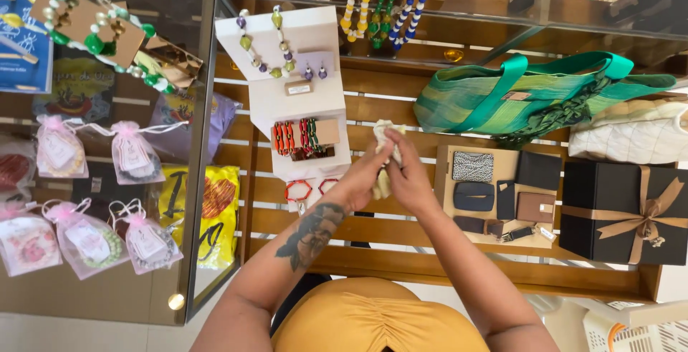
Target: The person cleans a beaded bracelet with a cloth, places the bracelet and cloth into a small bag, and سپس folds a patterned shirt on a wooden table.
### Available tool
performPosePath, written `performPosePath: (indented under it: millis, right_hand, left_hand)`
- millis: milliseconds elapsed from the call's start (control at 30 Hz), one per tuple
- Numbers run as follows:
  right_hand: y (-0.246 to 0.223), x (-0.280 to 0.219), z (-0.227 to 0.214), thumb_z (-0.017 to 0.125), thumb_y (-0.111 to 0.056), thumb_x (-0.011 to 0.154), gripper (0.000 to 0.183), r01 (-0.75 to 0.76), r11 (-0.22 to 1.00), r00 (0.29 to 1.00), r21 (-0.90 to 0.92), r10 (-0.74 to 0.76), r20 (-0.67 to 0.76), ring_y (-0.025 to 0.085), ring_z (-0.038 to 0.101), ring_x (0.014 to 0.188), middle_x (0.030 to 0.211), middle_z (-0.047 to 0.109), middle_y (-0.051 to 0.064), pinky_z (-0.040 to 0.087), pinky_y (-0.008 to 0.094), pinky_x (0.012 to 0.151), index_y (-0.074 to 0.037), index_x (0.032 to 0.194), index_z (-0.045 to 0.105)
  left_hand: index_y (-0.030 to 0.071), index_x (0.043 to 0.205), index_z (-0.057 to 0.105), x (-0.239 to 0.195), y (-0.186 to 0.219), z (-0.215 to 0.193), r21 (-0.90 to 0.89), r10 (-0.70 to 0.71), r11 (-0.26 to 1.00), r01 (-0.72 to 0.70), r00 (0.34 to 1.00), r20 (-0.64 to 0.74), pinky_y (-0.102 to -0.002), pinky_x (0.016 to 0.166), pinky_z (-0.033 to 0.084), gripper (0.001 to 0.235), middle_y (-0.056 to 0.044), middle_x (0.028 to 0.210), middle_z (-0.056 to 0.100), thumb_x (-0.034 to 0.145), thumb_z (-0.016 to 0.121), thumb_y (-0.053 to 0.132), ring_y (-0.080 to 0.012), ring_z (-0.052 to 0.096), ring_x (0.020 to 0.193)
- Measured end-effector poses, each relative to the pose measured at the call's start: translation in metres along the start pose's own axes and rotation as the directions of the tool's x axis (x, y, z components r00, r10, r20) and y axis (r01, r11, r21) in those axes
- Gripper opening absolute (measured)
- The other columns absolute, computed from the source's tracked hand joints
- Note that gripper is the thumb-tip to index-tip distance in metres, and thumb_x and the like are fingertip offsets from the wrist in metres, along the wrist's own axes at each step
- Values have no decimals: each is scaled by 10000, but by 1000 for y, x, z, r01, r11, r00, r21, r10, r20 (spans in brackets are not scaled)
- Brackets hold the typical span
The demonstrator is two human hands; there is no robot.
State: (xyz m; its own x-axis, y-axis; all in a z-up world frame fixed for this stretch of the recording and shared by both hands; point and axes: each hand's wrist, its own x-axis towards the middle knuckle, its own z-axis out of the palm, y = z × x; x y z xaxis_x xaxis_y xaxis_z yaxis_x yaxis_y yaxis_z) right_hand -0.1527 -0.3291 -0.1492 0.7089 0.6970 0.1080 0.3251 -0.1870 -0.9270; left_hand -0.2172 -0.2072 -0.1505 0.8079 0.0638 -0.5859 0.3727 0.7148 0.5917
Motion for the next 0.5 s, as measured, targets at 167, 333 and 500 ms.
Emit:
performPosePath:
  millis: [167, 333, 500]
  right_hand:
    - [-11, -10, -16, 667, -5, 917, 537, -378, 851, 926, 364, 353, 135, 139, 605, 1160, 1302, 609, 82, 508, 273, 980, -50, 1419, 482]
    - [16, -32, -24, 779, -99, 917, 376, -587, 704, 807, 400, 548, 220, 134, 621, 946, 1099, 664, 104, 513, 258, 806, -26, 1256, 633]
    - [-7, -41, -37, 733, -175, 959, 226, -368, 883, 927, 291, 326, 184, 64, 596, 979, 1130, 636, -58, 490, 219, 837, -31, 1131, 706]
  left_hand:
    - [54, 1447, 500, 7, -45, -23, -149, 50, 987, -57, 997, -50, -322, 901, 545, 499, -75, 1266, 653, 1025, 619, 293, -155, 646, 1086]
    - [-51, 1417, 579, 0, -53, -34, -68, 240, 965, -254, 957, -165, -300, 874, 562, 466, -67, 1159, 720, 1023, 631, 191, -125, 682, 989]
    - [42, 1451, 550, -33, -37, -15, 168, 332, 938, -304, 926, -179, -294, 870, 548, 485, -83, 1148, 684, 1011, 642, 224, -129, 645, 1016]
